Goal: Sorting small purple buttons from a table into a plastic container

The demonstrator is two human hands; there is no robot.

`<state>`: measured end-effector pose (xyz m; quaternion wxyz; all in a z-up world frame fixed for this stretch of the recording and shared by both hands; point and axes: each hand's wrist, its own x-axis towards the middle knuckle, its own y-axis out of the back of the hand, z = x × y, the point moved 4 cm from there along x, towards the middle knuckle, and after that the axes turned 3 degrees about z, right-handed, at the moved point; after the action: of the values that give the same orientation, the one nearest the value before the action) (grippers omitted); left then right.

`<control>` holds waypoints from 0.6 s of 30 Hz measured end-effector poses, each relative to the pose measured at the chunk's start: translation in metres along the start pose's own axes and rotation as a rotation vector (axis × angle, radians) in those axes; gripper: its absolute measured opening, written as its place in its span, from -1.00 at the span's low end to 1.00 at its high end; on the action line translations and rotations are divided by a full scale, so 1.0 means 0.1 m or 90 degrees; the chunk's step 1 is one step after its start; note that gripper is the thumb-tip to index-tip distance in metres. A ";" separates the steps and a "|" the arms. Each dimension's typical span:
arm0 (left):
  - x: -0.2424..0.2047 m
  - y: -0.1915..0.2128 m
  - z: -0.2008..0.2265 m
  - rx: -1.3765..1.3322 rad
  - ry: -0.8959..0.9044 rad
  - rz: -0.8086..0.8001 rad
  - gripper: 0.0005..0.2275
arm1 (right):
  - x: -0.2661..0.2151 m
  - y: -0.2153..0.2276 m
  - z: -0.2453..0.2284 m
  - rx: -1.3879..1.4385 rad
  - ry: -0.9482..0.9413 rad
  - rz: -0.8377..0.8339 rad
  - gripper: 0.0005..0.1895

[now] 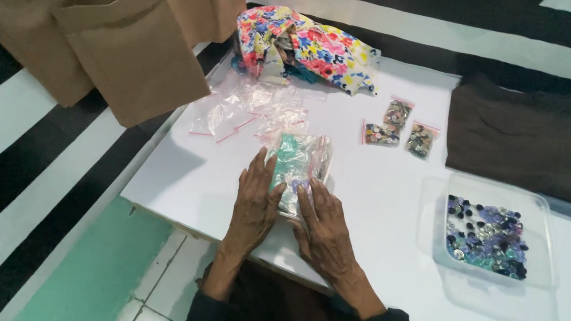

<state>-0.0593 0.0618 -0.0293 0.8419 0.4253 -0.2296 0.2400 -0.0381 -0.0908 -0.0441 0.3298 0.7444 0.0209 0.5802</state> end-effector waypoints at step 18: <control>0.06 0.14 0.10 -0.025 -0.026 0.123 -0.52 | 0.09 0.35 0.10 0.030 -0.060 0.022 -0.38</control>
<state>-0.0651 0.0624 -0.0119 0.8182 0.3892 -0.2911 0.3072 -0.0389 -0.1193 -0.0194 0.3025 0.7789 0.0057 0.5493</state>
